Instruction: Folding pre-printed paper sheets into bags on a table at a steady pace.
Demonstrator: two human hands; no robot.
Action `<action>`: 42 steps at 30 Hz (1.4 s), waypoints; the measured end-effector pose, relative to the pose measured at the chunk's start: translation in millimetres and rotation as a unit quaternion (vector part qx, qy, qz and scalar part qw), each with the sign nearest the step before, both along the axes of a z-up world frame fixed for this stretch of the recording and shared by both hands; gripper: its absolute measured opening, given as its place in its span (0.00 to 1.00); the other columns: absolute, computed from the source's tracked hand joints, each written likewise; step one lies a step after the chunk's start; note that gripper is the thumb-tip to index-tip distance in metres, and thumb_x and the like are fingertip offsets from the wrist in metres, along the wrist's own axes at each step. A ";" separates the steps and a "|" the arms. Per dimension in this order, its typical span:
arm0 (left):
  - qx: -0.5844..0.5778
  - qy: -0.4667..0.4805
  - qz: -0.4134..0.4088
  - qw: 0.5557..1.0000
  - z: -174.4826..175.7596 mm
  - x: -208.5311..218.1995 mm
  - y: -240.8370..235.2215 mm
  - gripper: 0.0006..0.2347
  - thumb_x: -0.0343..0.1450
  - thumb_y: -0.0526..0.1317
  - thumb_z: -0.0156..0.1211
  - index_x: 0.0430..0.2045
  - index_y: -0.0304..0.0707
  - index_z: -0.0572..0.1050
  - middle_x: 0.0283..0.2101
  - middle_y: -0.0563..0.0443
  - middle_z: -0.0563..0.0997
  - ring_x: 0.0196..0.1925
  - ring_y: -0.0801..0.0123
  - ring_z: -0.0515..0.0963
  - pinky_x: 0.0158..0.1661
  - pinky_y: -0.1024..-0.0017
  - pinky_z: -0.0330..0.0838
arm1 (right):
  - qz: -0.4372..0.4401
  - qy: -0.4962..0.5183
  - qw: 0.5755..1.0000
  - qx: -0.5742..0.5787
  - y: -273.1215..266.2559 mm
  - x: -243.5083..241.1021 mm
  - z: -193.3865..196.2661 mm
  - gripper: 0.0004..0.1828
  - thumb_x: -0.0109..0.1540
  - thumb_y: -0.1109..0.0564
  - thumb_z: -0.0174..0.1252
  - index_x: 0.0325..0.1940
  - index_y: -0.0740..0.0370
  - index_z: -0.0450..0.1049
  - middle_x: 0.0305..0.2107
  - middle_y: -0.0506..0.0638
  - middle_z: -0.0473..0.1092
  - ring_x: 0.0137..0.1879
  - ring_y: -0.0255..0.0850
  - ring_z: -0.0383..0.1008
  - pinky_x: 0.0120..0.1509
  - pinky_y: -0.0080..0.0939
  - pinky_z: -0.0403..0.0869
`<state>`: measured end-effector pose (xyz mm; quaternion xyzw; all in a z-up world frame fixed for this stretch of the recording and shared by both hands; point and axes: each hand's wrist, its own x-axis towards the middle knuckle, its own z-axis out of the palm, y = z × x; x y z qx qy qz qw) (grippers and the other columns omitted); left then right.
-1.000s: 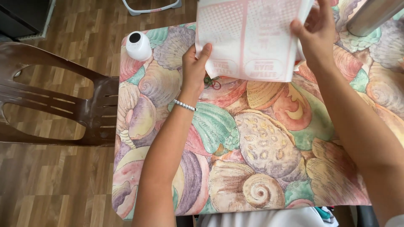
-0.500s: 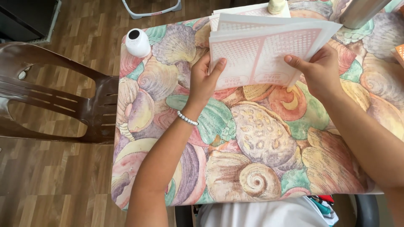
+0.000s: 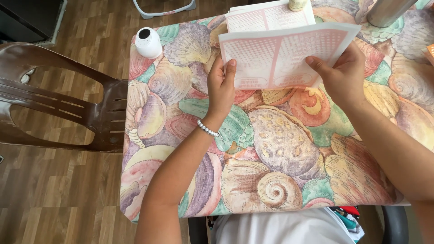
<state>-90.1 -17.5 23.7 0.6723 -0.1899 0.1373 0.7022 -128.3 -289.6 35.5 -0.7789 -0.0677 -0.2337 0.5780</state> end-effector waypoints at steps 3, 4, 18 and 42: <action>-0.004 0.003 0.018 1.000 1.3 -4.3 -2.7 0.13 0.80 0.47 0.46 0.52 0.40 0.70 0.49 0.51 0.80 0.52 0.67 0.80 0.50 0.71 0.77 | 0.027 0.001 0.999 0.032 6.6 -5.9 9.3 0.29 0.67 0.64 0.68 0.67 0.64 0.61 0.54 0.54 0.70 0.60 0.45 0.74 0.62 0.46 0.80; 0.000 0.004 0.024 1.000 1.6 -5.0 -3.7 0.13 0.80 0.47 0.45 0.52 0.40 0.69 0.50 0.50 0.79 0.53 0.66 0.79 0.51 0.70 0.77 | 0.037 0.022 0.998 0.051 10.2 -8.5 14.3 0.39 0.66 0.64 0.67 0.78 0.64 0.55 0.56 0.54 0.69 0.60 0.43 0.72 0.62 0.44 0.80; 0.020 -0.002 0.093 0.995 -10.8 -3.1 -14.1 0.11 0.80 0.44 0.41 0.43 0.38 0.69 0.38 0.51 0.77 0.39 0.70 0.74 0.41 0.70 0.69 | 0.040 -0.029 0.999 0.017 12.7 -4.4 -4.7 0.26 0.70 0.71 0.62 0.69 0.67 0.61 0.54 0.55 0.70 0.59 0.45 0.73 0.64 0.44 0.78; -0.007 -0.006 0.125 0.992 -22.7 -5.9 -26.8 0.09 0.80 0.42 0.41 0.43 0.37 0.67 0.41 0.48 0.78 0.42 0.65 0.77 0.44 0.66 0.71 | 0.019 0.046 0.998 0.042 6.5 2.8 -12.2 0.14 0.67 0.64 0.67 0.54 0.64 0.72 0.51 0.53 0.76 0.58 0.45 0.79 0.63 0.45 0.83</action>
